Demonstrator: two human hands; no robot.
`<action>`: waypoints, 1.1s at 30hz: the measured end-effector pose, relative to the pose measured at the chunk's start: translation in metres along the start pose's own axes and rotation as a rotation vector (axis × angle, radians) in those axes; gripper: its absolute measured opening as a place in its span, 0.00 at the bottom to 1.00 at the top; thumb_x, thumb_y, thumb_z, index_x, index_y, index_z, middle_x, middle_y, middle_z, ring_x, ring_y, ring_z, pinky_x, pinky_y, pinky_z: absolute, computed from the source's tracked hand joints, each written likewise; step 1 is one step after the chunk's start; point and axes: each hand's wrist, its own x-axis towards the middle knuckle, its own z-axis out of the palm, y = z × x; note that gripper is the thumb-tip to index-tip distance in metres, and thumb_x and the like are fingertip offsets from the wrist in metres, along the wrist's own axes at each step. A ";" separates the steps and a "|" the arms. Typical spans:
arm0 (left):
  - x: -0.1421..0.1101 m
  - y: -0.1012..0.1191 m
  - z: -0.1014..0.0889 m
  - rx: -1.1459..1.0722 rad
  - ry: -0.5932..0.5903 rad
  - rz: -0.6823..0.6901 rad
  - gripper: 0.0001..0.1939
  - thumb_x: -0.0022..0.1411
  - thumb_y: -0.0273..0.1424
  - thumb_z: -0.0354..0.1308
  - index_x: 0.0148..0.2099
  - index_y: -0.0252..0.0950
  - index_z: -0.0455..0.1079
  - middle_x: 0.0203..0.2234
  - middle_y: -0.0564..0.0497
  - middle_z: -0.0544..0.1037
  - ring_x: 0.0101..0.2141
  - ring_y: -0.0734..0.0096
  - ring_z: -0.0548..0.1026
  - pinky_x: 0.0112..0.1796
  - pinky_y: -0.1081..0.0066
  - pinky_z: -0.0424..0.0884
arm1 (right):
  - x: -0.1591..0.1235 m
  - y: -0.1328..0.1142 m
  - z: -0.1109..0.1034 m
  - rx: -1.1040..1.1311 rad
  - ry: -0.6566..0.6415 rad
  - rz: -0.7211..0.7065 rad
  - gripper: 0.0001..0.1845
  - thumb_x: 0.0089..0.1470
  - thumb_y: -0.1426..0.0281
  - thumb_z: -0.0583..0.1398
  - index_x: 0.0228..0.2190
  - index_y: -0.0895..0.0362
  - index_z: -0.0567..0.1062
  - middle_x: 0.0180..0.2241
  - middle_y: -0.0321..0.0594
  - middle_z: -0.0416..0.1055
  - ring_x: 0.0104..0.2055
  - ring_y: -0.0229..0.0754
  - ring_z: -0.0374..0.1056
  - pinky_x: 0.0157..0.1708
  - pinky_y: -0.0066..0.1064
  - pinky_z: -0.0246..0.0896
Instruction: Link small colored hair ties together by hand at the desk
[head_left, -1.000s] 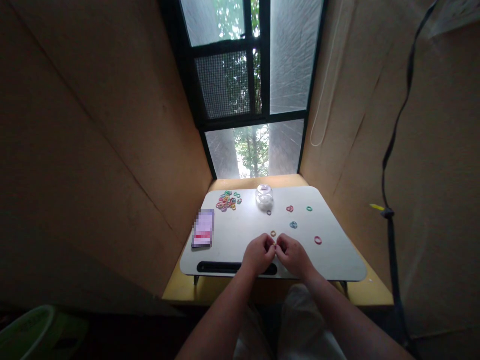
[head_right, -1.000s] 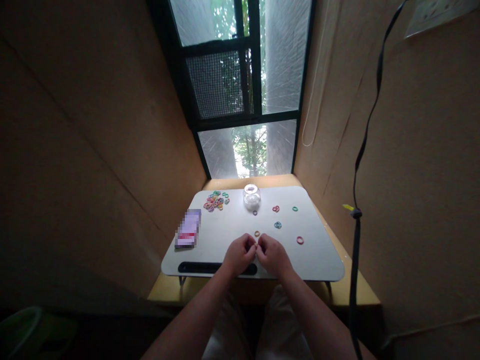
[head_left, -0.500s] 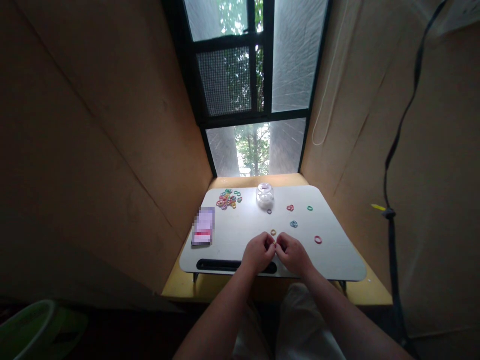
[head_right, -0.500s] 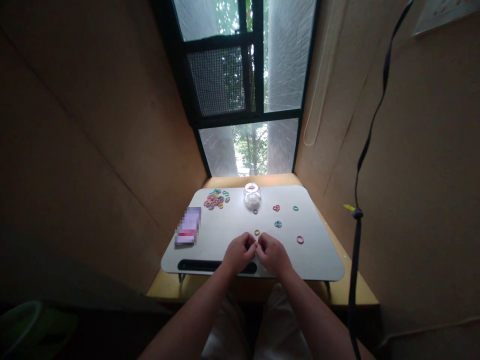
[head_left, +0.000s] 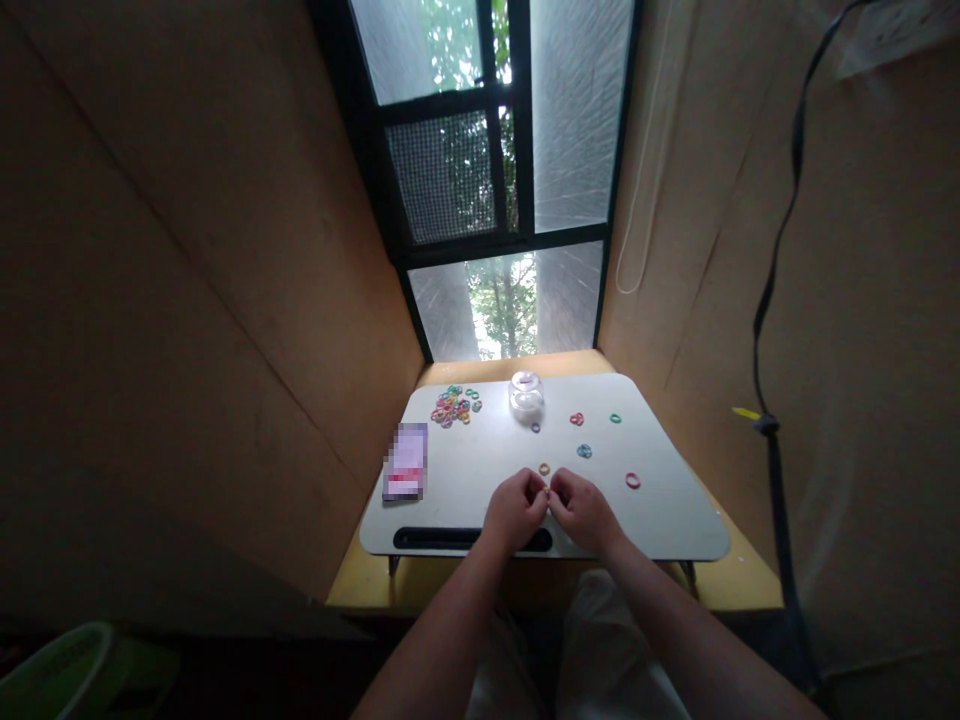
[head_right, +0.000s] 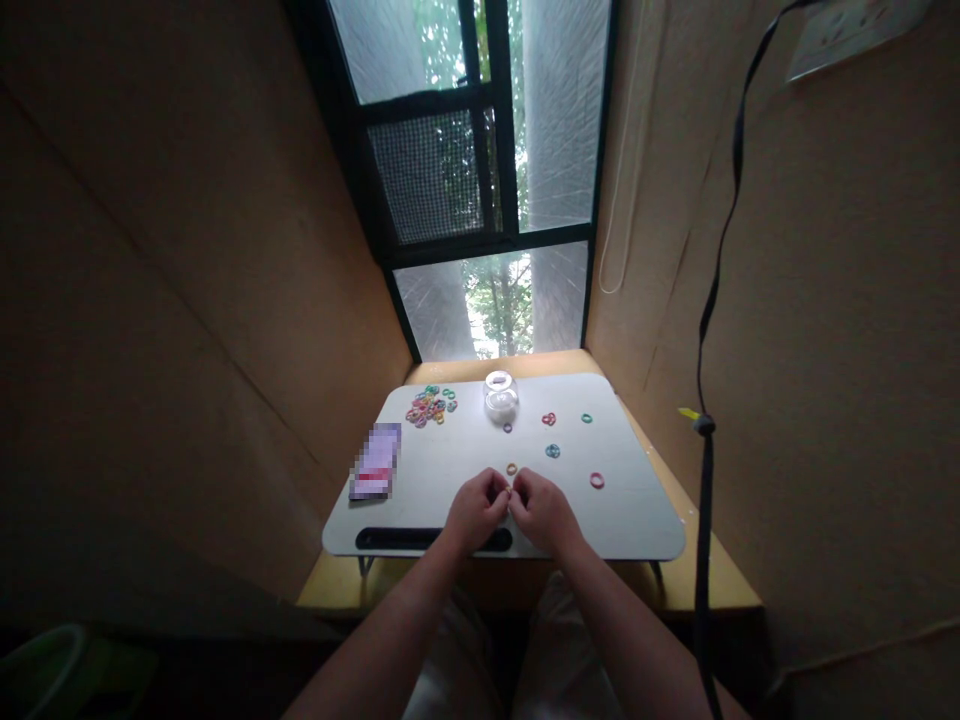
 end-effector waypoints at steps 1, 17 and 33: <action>0.000 0.000 0.000 0.000 0.004 -0.002 0.03 0.58 0.31 0.54 0.34 0.37 0.67 0.24 0.56 0.73 0.26 0.75 0.68 0.29 0.74 0.61 | 0.000 0.000 0.000 0.002 -0.001 -0.001 0.06 0.52 0.70 0.54 0.24 0.54 0.64 0.21 0.32 0.64 0.24 0.36 0.59 0.26 0.27 0.50; -0.001 -0.003 0.003 -0.003 0.001 0.013 0.05 0.59 0.32 0.53 0.34 0.37 0.68 0.24 0.56 0.72 0.25 0.76 0.67 0.28 0.74 0.59 | 0.003 0.001 0.001 0.061 0.008 0.011 0.04 0.52 0.71 0.54 0.31 0.55 0.70 0.25 0.34 0.69 0.26 0.38 0.63 0.28 0.27 0.55; -0.008 0.003 0.013 0.087 0.061 -0.033 0.03 0.59 0.27 0.52 0.34 0.37 0.66 0.27 0.53 0.73 0.29 0.71 0.68 0.32 0.72 0.60 | 0.001 0.000 -0.001 -0.007 0.021 -0.021 0.05 0.51 0.72 0.53 0.25 0.54 0.66 0.23 0.34 0.68 0.26 0.38 0.63 0.28 0.27 0.53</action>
